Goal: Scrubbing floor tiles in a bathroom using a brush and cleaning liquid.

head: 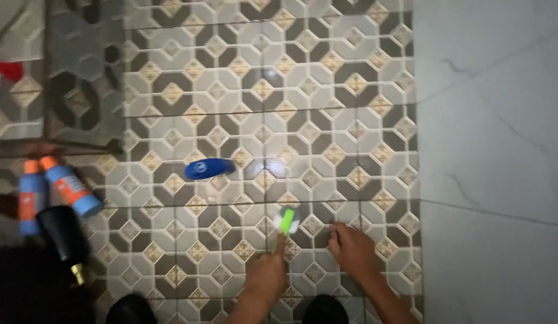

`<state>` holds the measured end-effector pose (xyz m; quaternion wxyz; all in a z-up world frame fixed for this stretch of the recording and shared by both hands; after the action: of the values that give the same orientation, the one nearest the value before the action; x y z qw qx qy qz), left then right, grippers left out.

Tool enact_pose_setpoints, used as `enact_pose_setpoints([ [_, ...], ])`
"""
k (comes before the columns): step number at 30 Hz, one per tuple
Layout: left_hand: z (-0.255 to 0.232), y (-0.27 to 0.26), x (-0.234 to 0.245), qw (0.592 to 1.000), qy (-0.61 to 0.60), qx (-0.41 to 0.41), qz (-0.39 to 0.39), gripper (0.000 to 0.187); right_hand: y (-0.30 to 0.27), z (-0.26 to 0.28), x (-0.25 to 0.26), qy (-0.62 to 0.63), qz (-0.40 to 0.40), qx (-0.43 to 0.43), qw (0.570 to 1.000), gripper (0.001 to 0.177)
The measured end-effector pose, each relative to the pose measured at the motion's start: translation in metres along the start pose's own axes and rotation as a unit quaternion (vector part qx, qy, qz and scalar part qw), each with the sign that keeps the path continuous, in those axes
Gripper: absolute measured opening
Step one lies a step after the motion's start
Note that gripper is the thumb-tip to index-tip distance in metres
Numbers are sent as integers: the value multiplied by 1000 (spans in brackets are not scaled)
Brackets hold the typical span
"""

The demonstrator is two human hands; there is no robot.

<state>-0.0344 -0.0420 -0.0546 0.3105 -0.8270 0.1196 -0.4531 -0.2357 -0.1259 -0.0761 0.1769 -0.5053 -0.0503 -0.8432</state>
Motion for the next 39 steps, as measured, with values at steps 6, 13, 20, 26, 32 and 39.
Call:
enact_pose_setpoints([
  [6, -64, 140, 73, 999, -15, -9, -27, 52, 2, -25, -30, -7, 77, 2, 997, 35],
  [13, -120, 215, 115, 992, -71, -42, -96, 39, -4, -12, -5, 3, 14, 55, 998, 32],
  [20, -4, -6, -47, 991, 72, 37, 107, 84, 4, 11, 25, 70, -52, 69, 994, 16],
  [26, -90, 104, 26, 990, 24, -120, -63, 89, -2, -8, 20, 112, -48, 71, 990, 21],
  [32, -175, 269, 65, 988, -11, -111, -106, 54, -3, -3, 23, 136, -37, 86, 986, 20],
  [39, -93, 45, 28, 990, -10, -90, 109, 86, -7, -57, 37, 243, -101, -107, 959, 19],
])
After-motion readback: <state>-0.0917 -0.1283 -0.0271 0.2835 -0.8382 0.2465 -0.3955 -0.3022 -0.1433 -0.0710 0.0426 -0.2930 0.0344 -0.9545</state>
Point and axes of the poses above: each hand's wrist, its own y-axis towards the middle knuckle, its own x-axis out of the back of the hand, z = x × y, the point moved 7 cm from there along y, towards the middle knuckle, and after that the axes turned 2 degrees about x, right-handed, at the moved point
